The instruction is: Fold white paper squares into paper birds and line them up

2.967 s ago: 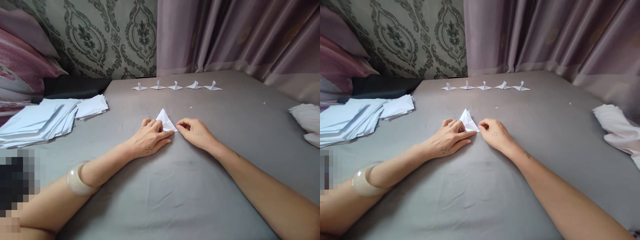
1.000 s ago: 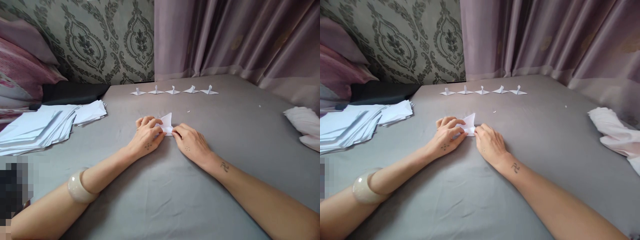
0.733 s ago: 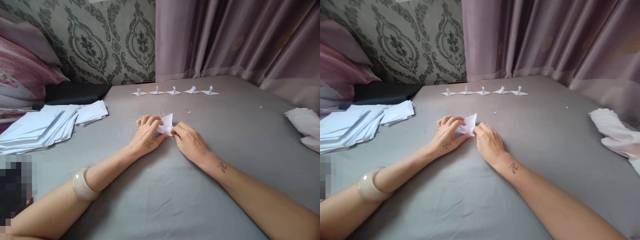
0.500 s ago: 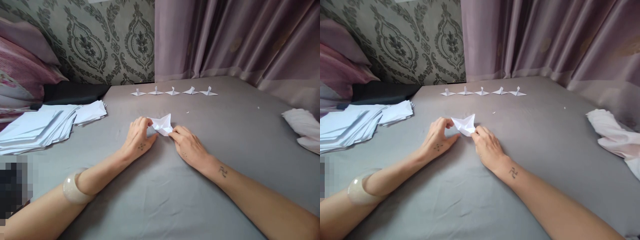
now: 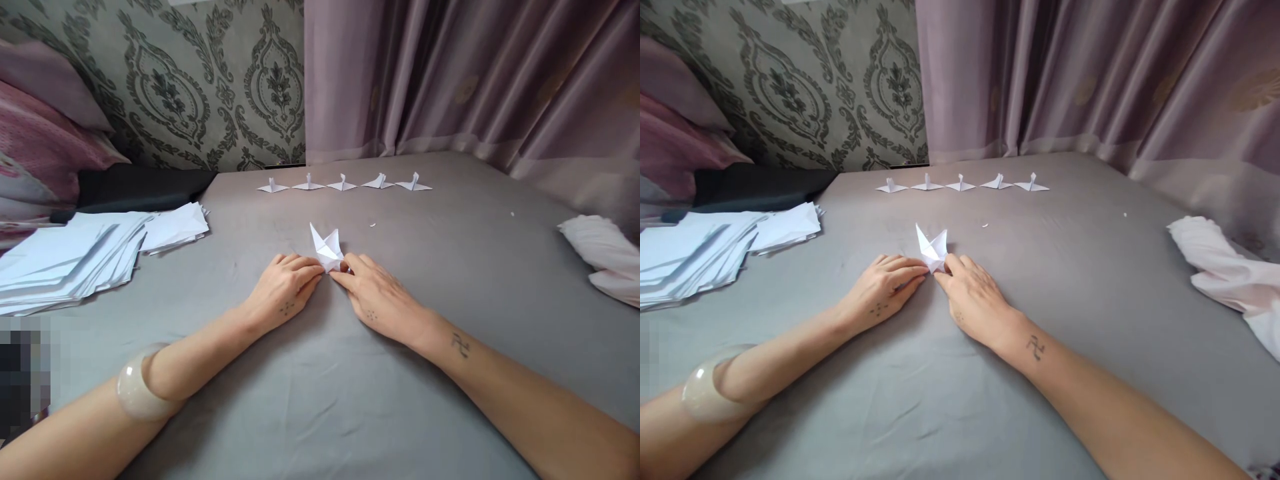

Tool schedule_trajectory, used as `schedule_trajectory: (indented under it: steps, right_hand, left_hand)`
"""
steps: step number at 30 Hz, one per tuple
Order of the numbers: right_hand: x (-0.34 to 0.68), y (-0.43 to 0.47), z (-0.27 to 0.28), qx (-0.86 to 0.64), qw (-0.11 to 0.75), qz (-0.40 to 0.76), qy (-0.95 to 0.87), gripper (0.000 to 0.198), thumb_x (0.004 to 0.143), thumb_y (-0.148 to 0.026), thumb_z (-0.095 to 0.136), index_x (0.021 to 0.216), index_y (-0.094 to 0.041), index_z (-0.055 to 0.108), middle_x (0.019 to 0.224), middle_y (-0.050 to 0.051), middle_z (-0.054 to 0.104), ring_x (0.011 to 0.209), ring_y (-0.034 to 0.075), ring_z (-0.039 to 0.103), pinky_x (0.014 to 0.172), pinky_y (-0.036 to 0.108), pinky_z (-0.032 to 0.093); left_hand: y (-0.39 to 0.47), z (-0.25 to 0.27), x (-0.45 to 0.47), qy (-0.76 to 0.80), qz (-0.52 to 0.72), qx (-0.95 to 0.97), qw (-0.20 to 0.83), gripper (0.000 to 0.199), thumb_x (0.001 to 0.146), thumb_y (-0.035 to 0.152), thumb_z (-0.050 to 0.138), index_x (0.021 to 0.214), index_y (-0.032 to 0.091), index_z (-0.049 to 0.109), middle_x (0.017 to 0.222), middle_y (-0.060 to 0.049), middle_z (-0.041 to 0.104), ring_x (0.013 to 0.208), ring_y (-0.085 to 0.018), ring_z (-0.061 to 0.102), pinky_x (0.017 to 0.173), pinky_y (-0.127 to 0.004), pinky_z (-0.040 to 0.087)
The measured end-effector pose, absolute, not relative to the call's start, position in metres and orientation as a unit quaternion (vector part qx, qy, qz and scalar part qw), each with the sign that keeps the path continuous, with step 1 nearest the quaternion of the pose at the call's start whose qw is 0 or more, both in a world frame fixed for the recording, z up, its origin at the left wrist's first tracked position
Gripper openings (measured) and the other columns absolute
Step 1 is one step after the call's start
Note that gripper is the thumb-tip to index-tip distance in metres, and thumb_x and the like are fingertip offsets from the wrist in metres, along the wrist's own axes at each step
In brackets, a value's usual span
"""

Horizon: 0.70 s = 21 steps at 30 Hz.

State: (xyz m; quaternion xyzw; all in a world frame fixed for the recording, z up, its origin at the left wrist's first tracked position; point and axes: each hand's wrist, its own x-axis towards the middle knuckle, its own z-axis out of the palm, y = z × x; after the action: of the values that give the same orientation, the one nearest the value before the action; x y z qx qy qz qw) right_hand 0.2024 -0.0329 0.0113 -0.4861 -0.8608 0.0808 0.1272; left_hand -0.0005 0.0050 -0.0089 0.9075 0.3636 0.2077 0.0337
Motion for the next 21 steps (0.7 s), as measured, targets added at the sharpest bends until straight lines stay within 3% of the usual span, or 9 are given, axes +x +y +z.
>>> schedule_trajectory:
  steps: [11, 16, 21]
  right_hand:
    - [0.215, -0.033, 0.033, -0.535, 0.071, 0.183, -0.822, 0.034, 0.092, -0.022, 0.042, 0.115, -0.030, 0.065, 0.100, 0.007, 0.052, 0.096, 0.021, 0.052, 0.081, 0.032, 0.043]
    - [0.232, -0.029, 0.045, -0.529, 0.013, 0.224, -0.818, 0.031, 0.090, -0.027, 0.043, 0.109, -0.031, 0.067, 0.094, 0.004, 0.055, 0.083, 0.017, 0.055, 0.070, 0.028, 0.041]
    - [0.248, -0.019, 0.044, -0.500, 0.016, 0.262, -0.825, 0.034, 0.087, -0.028, 0.046, 0.113, -0.035, 0.067, 0.093, 0.000, 0.060, 0.075, 0.014, 0.056, 0.066, 0.025, 0.039]
  left_hand:
    - [0.004, 0.000, -0.001, 0.329, 0.140, 0.934, 0.003, 0.032, 0.099, 0.028, 0.037, 0.116, 0.021, 0.063, 0.118, -0.007, 0.065, 0.100, -0.021, 0.058, 0.084, -0.038, 0.038]
    - [0.006, 0.001, -0.002, 0.305, 0.125, 0.944, -0.007, 0.032, 0.099, 0.027, 0.036, 0.118, 0.020, 0.061, 0.116, -0.007, 0.064, 0.099, -0.020, 0.057, 0.089, -0.039, 0.035]
    - [0.009, 0.001, -0.002, 0.297, 0.116, 0.948, -0.015, 0.034, 0.098, 0.027, 0.035, 0.122, 0.022, 0.059, 0.115, -0.008, 0.063, 0.097, -0.021, 0.056, 0.090, -0.041, 0.033]
